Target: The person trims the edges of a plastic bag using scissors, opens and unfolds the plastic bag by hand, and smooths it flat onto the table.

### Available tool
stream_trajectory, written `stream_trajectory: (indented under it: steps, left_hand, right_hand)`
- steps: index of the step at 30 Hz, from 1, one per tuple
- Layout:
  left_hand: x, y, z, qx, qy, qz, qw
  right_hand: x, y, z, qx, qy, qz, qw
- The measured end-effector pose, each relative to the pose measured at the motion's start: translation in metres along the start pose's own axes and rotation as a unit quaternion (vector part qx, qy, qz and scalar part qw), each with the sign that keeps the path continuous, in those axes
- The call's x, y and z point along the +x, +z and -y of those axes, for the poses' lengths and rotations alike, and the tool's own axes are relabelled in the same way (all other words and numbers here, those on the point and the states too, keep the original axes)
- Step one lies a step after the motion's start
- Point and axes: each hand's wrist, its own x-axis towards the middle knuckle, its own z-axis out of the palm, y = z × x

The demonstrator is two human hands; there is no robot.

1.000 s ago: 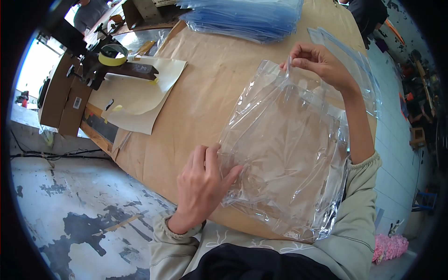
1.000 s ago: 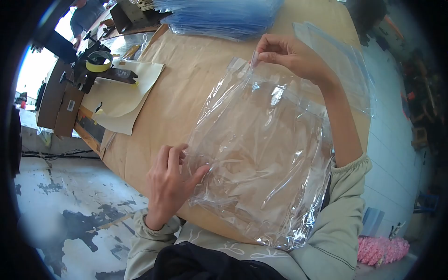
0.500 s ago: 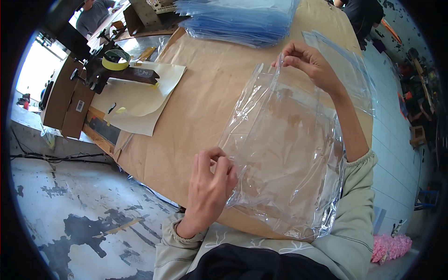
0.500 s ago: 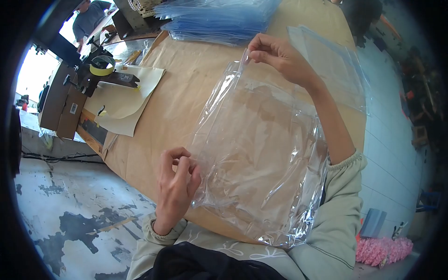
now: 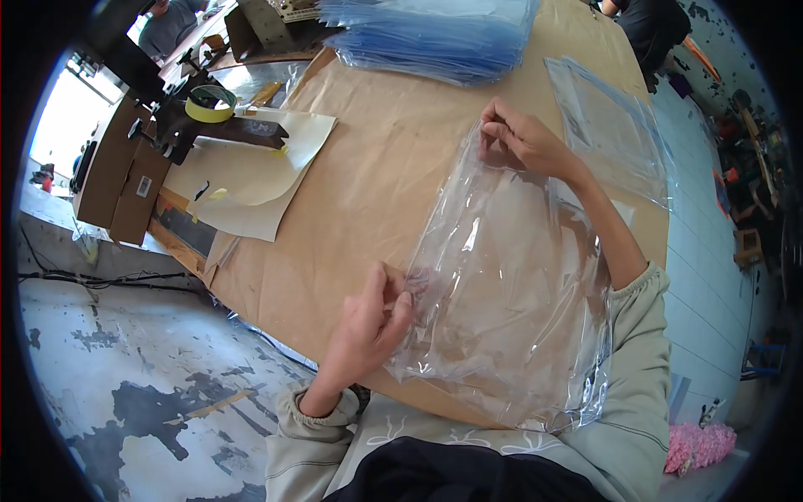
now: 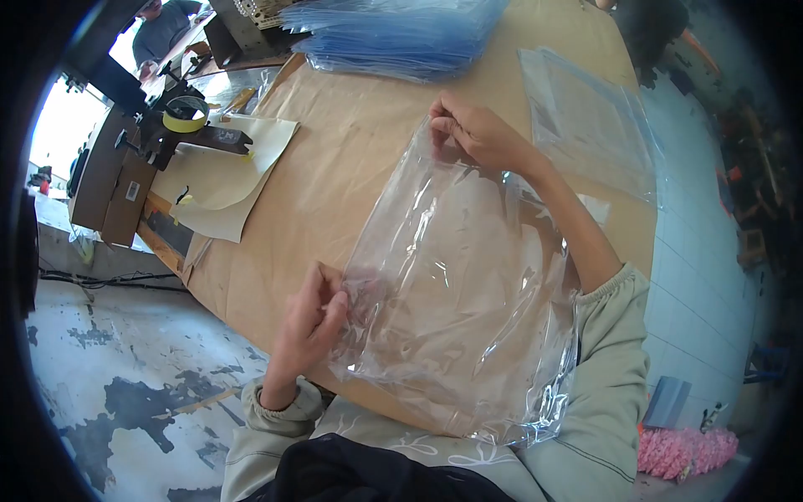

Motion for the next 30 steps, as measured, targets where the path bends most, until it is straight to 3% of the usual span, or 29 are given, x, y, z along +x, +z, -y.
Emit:
stream_trajectory:
  steps: [3, 6, 9, 13, 15, 18, 24, 28, 30]
  left_hand:
    - [0.007, -0.002, -0.005, 0.073, 0.094, -0.038, 0.992]
    - [0.007, -0.011, -0.016, 0.205, 0.101, 0.020, 0.973]
    - [0.008, -0.005, -0.012, 0.180, 0.115, 0.040, 0.976]
    - [0.013, 0.004, 0.003, -0.033, 0.045, 0.053, 0.997]
    - [0.013, 0.005, -0.001, -0.086, 0.006, 0.035, 0.996]
    - [0.017, 0.001, -0.011, 0.013, -0.062, 0.056, 0.996]
    - [0.021, 0.004, 0.013, -0.018, 0.021, 0.033, 0.999]
    - [0.023, -0.011, -0.002, -0.030, -0.065, 0.087, 0.994]
    - [0.025, -0.017, -0.009, -0.073, -0.124, 0.107, 0.984]
  right_hand:
    - [0.004, 0.003, -0.006, -0.041, -0.013, 0.006, 0.999]
    - [0.011, 0.001, -0.001, -0.054, -0.023, 0.039, 0.997]
    - [0.014, -0.003, 0.015, -0.113, -0.009, 0.097, 0.989]
    - [0.017, 0.003, 0.029, -0.115, 0.087, 0.123, 0.982]
    - [0.015, 0.010, 0.018, -0.099, 0.068, 0.059, 0.991]
    - [0.010, 0.024, -0.002, -0.077, 0.042, -0.029, 0.996]
    - [0.009, 0.026, -0.012, -0.005, 0.011, -0.052, 0.999]
    - [0.007, 0.035, 0.004, -0.026, 0.038, -0.079, 0.996]
    - [0.007, 0.047, 0.000, -0.078, -0.002, -0.140, 0.987]
